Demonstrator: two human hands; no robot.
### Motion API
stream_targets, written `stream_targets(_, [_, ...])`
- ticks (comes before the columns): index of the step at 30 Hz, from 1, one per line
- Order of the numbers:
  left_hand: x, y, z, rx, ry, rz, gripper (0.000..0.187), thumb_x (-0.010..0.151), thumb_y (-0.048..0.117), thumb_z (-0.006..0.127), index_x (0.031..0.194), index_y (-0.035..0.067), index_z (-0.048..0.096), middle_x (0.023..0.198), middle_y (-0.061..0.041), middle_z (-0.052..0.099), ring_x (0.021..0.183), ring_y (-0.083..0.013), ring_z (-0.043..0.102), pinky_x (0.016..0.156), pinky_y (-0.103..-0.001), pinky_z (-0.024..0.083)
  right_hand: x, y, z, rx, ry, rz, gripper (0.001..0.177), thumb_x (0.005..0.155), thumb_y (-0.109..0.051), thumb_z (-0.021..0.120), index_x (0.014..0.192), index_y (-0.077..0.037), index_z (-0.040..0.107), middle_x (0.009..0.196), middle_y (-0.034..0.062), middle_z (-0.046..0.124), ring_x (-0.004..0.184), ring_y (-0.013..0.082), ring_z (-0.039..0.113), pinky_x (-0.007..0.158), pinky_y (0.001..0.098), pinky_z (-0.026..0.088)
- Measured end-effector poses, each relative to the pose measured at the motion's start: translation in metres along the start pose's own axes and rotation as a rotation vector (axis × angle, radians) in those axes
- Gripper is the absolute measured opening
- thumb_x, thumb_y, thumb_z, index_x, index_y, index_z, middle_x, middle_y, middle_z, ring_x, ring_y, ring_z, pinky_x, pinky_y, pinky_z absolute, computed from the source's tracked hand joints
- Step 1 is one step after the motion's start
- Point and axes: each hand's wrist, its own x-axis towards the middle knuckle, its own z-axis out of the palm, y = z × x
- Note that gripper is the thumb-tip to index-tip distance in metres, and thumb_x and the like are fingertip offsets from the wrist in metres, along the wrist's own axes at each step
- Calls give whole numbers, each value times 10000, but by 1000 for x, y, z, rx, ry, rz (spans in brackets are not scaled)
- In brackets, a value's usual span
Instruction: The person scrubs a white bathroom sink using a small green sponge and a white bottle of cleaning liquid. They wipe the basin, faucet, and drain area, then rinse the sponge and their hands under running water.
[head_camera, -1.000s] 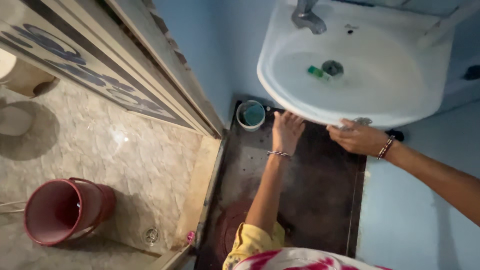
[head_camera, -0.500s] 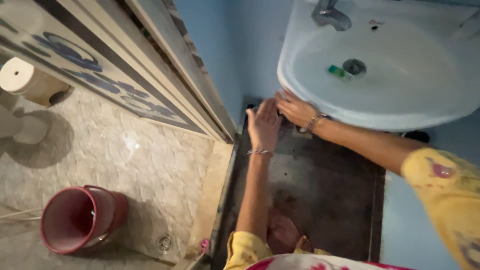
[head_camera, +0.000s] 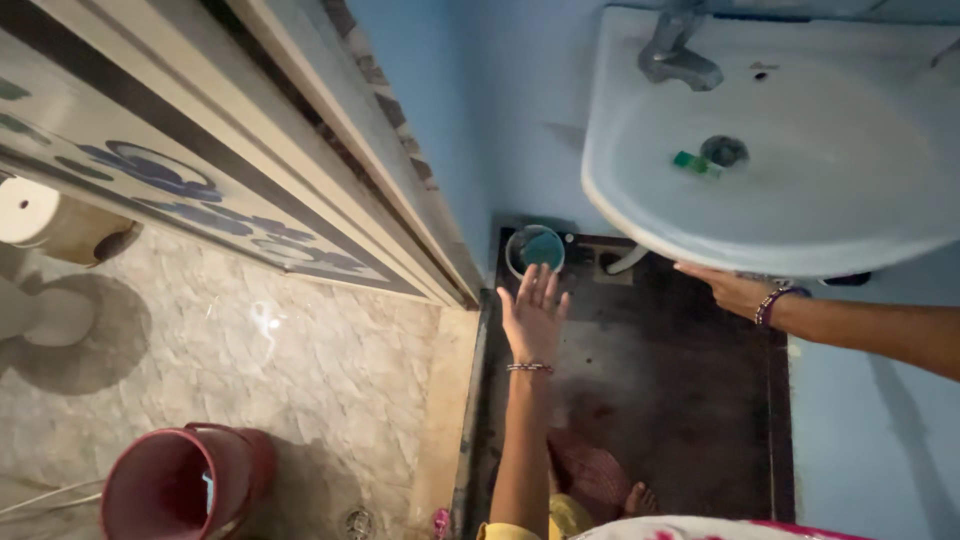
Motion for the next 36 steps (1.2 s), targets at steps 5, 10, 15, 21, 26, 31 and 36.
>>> stream_targets(5, [-4, 3, -18, -11, -31, -16, 843, 991, 704, 336, 1560, 86, 414, 1626, -106, 420, 1491, -265, 384, 1154, -484, 331, 52, 43, -45, 48, -2, -27, 415, 913, -254, 544, 1238, -31, 673, 1360, 176, 572, 1324, 374, 435, 1205, 617, 111])
stream_targets(10, [-3, 17, -30, 13, 7, -34, 830, 993, 698, 325, 1562, 100, 414, 1624, -101, 428, 1515, -277, 363, 1198, -493, 300, 187, 181, -40, 171, -248, 143, 278, 882, -163, 642, 1114, -80, 771, 1220, 175, 708, 1226, 368, 605, 1195, 652, 188])
stream_targets(15, [6, 28, -33, 0, -54, -36, 809, 1008, 677, 324, 1559, 93, 420, 1620, -116, 423, 1513, -299, 351, 1199, -525, 276, 199, 287, -28, 715, -319, 449, 193, 820, -277, 709, 978, -199, 786, 1109, 85, 761, 1152, 262, 652, 1196, 495, 270])
stream_targets(21, [26, 28, 45, 324, -155, -53, 740, 1029, 588, 388, 1596, 116, 336, 1687, -54, 321, 1556, -239, 298, 1257, -506, 233, 130, 207, -88, 379, -121, 38, 222, 847, -305, 637, 754, -165, 783, 925, 20, 765, 1117, 266, 614, 993, 434, 415])
stream_targets(26, [33, 32, 123, 797, -356, 170, 750, 1047, 419, 465, 1649, 39, 227, 1729, -145, 228, 1599, -271, 189, 1267, -411, 158, 155, 246, -61, 534, -226, 115, 233, 903, -389, 633, 835, -210, 766, 937, 10, 769, 955, 223, 665, 968, 422, 438])
stream_targets(31, [36, 27, 155, 962, -408, 281, 852, 1032, 302, 565, 1654, -65, 115, 1753, -252, 152, 1641, -308, 140, 1309, -363, 129, 208, 339, 38, 240, -115, 539, 244, 949, -320, 585, 872, -241, 803, 993, -13, 772, 1049, 221, 652, 985, 473, 437])
stream_targets(36, [41, 17, 161, 1013, -314, 321, 880, 1006, 260, 627, 1644, -73, 122, 1731, -270, 204, 1611, -333, 221, 1279, -376, 193, 190, 326, 18, 337, -247, 304, 178, 899, -212, 625, 858, -184, 795, 995, 24, 787, 943, 250, 711, 847, 411, 549])
